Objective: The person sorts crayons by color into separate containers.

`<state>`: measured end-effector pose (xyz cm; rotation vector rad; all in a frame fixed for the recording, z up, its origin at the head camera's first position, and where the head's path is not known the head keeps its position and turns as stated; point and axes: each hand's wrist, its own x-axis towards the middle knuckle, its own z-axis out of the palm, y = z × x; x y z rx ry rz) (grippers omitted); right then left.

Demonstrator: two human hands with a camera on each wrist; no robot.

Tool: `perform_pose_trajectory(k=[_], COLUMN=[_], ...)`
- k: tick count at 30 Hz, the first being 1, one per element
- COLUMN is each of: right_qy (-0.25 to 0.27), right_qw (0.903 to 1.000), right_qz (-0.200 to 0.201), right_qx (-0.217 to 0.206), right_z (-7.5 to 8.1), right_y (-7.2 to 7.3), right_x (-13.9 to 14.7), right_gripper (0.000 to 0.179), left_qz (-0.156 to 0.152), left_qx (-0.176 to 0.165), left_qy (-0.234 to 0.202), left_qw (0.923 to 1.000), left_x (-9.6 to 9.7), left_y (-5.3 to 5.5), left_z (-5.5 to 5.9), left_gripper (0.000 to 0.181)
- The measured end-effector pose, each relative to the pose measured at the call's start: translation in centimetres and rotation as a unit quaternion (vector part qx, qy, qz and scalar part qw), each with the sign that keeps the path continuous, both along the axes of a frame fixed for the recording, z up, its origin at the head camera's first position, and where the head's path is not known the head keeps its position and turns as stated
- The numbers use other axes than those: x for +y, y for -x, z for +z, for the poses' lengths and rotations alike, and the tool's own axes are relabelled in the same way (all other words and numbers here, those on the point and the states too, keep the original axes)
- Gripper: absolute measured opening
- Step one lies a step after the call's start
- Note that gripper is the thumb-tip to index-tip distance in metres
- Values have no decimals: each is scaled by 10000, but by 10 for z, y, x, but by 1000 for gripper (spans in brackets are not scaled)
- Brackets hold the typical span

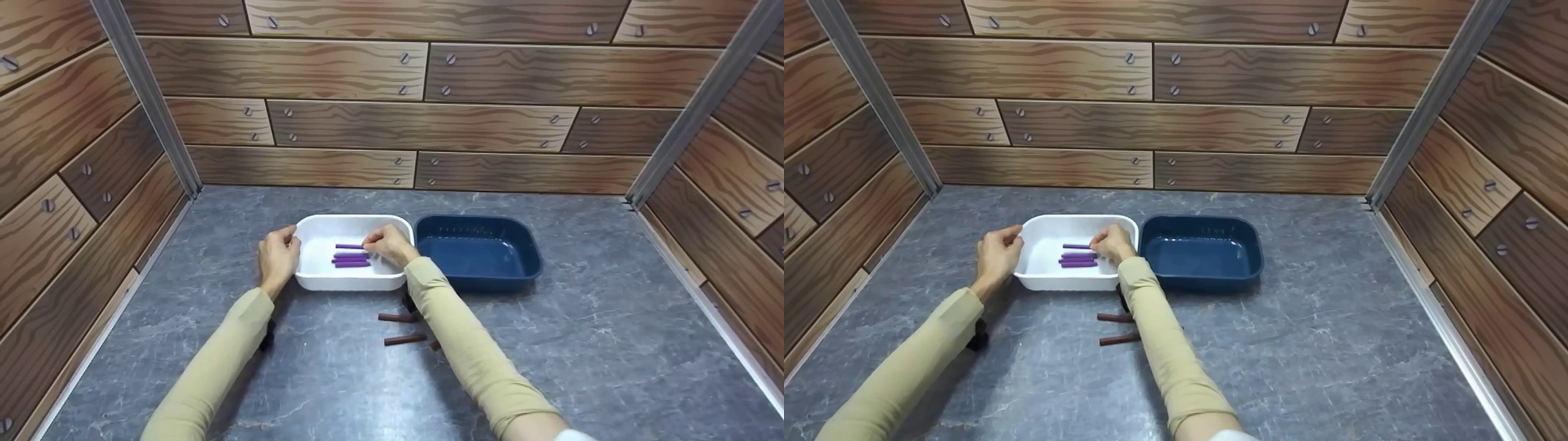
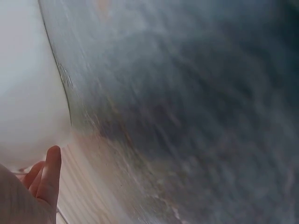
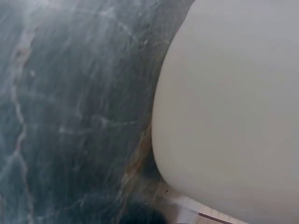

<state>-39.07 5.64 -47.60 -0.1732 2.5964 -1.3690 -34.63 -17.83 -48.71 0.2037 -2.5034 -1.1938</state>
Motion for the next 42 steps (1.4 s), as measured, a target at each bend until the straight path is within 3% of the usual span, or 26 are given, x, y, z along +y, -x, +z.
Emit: perform_pose_trajectory(k=[8, 14, 17, 21, 24, 27, 29, 31, 34, 36, 38, 42], right_qy=[87, 26, 144, 409, 219, -28, 62, 152, 114, 197, 156, 497], right_qw=[9999, 9997, 9997, 9991, 9997, 9999, 9997, 9991, 9993, 9993, 9997, 9987], right_qz=[-87, -222, -177, 1, -111, -155, -60, -36, -128, -119, -170, -119], right_qx=[-15, -133, -53, 78, -29, 17, 241, 400, 330, 292, 60, 3], right_z=[-4, -4, -9, -34, -33, -21, -37, -65, -89, -85, -62, -26], right_y=[-1, 7, 12, 32, 33, 23, 37, 63, 87, 83, 64, 28], right_x=[-1, -4, -4, -1, -2, -2, 1, 4, 4, 4, 2, 1], right_gripper=[12, 12, 9, 6, 5, 8, 9, 13, 16, 14, 14, 15], left_qz=[31, 57, 64, 62, 49, 57, 43, 46, 61, 62, 58, 69], left_qx=[-85, 24, 6, -24, -31, -9, 11, 32, 30, 0, -28, -49], left_qy=[-28, 13, 14, 24, 26, 28, 41, 50, 50, 28, 17, 56], left_qw=[10000, 10000, 10000, 10000, 10000, 10000, 10000, 10000, 10000, 10000, 10000, 9999], left_x=[1, 0, 0, 0, 0, 1, 1, 1, 1, 2, 2, 2], left_y=[1, 2, 3, 2, 1, 2, 2, 3, 3, 2, 1, 0], left_z=[-2, 0, 0, -1, -1, 0, 1, 1, 1, 1, 1, 0], left_gripper=[39, 38, 39, 38, 38, 38, 39, 39, 39, 39, 39, 39])
